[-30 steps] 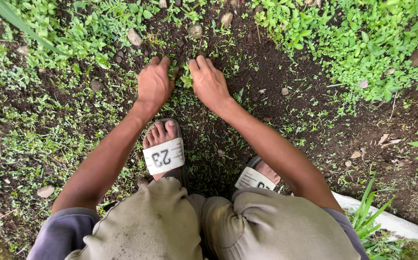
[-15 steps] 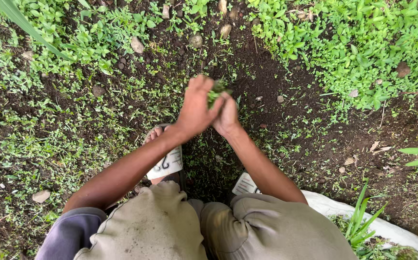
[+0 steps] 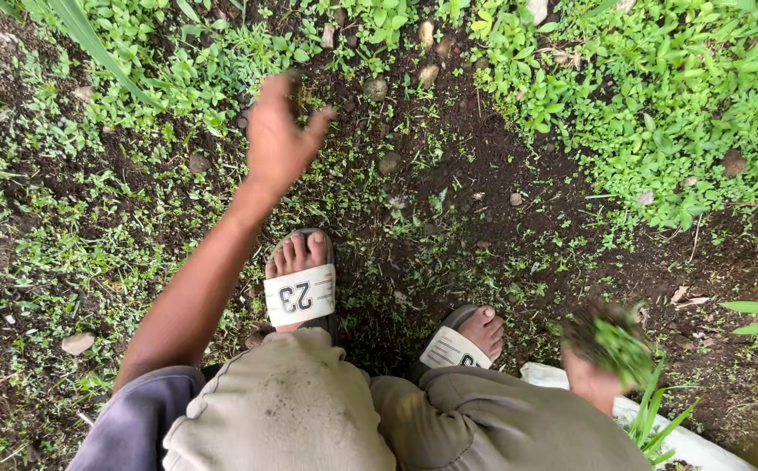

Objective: The person pulls small leafy weeds out of a soil bed by hand, gathering the uprooted weeds in one hand and placing the cleared plants aside on a white sack at the edge of the bed while working along the ground.

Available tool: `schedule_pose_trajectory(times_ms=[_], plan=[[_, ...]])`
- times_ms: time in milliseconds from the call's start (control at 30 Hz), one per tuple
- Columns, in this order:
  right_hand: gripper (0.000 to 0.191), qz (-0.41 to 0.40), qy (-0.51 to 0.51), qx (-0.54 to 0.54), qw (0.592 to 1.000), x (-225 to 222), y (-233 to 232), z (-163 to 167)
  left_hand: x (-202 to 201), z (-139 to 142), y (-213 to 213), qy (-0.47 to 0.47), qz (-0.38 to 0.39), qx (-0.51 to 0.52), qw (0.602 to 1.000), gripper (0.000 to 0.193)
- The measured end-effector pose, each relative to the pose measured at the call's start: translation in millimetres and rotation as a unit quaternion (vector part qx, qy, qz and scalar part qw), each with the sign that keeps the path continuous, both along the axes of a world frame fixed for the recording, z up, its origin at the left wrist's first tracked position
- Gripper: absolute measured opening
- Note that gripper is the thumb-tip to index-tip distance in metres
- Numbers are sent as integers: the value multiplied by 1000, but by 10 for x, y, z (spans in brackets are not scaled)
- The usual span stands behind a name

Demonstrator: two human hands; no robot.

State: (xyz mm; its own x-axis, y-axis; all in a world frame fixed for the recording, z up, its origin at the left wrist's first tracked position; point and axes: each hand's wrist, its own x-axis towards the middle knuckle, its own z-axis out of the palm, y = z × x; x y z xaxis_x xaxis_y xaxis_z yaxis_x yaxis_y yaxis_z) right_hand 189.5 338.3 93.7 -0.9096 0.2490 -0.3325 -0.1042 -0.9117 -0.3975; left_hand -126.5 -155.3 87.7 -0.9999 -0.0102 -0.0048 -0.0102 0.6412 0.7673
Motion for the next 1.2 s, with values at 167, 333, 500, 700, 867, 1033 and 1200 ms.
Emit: schedule_pose_trajectory(times_ms=[167, 333, 500, 700, 867, 1033, 1200], plan=[[26, -235, -275, 204, 910, 1012, 589, 268, -509, -699, -542, 149, 62, -192, 968, 83], [34, 87, -714, 510, 472, 808, 632, 181, -724, -944, -462, 68, 33, -147, 986, 23], [43, 228, -718, 589, 291, 940, 850, 428, -774, -894, -539, 53, -7, -197, 979, 25], [54, 145, -603, 699, 356, 313, 875, 522, -466, -829, -663, 172, -96, -89, 976, 10], [53, 126, -447, 751, 470, -794, 266, 781, -605, -747, -774, 135, -23, -159, 978, 15], [47, 142, -328, 752, 554, -1555, -509, 905, -743, -675, -630, 79, -19, -127, 989, 23], [48, 219, -171, 751, 599, -2121, -1272, 776, -872, -659, -402, 72, -38, -111, 991, 28]])
